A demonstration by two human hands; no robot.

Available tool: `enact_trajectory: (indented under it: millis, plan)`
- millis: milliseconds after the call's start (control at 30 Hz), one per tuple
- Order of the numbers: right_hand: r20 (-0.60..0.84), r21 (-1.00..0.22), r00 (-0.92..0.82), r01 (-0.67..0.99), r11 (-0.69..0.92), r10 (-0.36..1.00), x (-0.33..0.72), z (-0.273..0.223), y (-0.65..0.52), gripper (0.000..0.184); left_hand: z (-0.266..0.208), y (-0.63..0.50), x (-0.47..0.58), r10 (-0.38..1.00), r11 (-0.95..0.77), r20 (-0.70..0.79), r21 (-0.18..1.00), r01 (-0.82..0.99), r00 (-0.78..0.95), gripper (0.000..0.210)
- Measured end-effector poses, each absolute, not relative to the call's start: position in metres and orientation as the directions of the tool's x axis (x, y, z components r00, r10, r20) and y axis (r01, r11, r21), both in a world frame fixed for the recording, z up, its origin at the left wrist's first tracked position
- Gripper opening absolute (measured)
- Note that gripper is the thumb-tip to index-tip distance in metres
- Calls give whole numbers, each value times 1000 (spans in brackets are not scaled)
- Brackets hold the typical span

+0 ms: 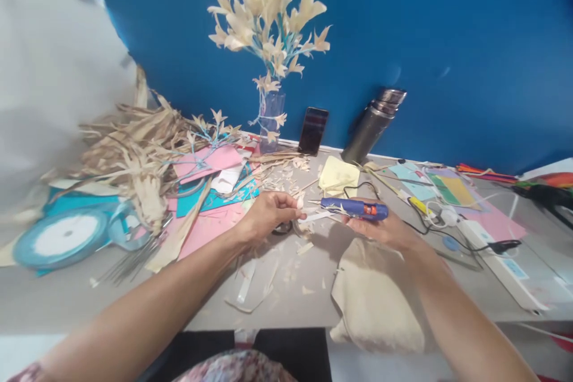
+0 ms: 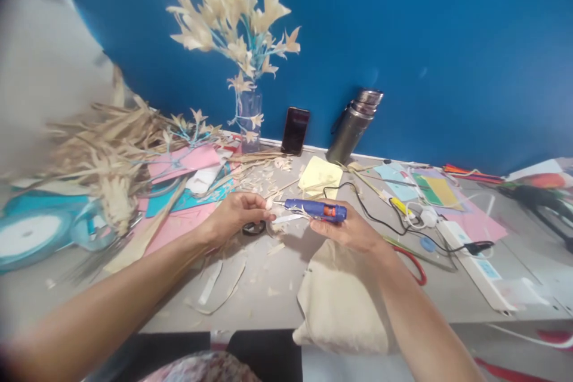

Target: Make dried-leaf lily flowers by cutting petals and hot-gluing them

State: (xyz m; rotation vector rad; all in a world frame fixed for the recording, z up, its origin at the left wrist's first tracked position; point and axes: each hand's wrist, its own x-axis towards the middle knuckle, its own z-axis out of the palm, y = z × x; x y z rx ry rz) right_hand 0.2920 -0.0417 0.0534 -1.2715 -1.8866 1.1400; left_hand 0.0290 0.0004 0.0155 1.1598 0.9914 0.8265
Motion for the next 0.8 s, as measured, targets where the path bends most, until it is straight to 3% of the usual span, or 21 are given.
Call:
enact_trajectory:
  millis: [233, 467, 700, 800]
  plan:
    - [-41, -842, -429, 502, 200, 902, 282, 52, -36, 36, 13, 1, 29, 892, 279, -250, 960, -23, 377, 24]
    - [-57, -814, -403, 548, 192, 913, 280, 46, -35, 30, 11, 0, 29, 894, 287, -257, 957, -30, 368, 22]
    - [-64, -827, -354, 542, 149, 933, 281, 44, -37, 39, 10, 1, 29, 897, 293, -260, 955, -43, 358, 19]
    - [-65, -824, -340, 549, 142, 938, 282, 42, -37, 32, 12, 0, 28, 903, 284, -254, 958, -36, 348, 17]
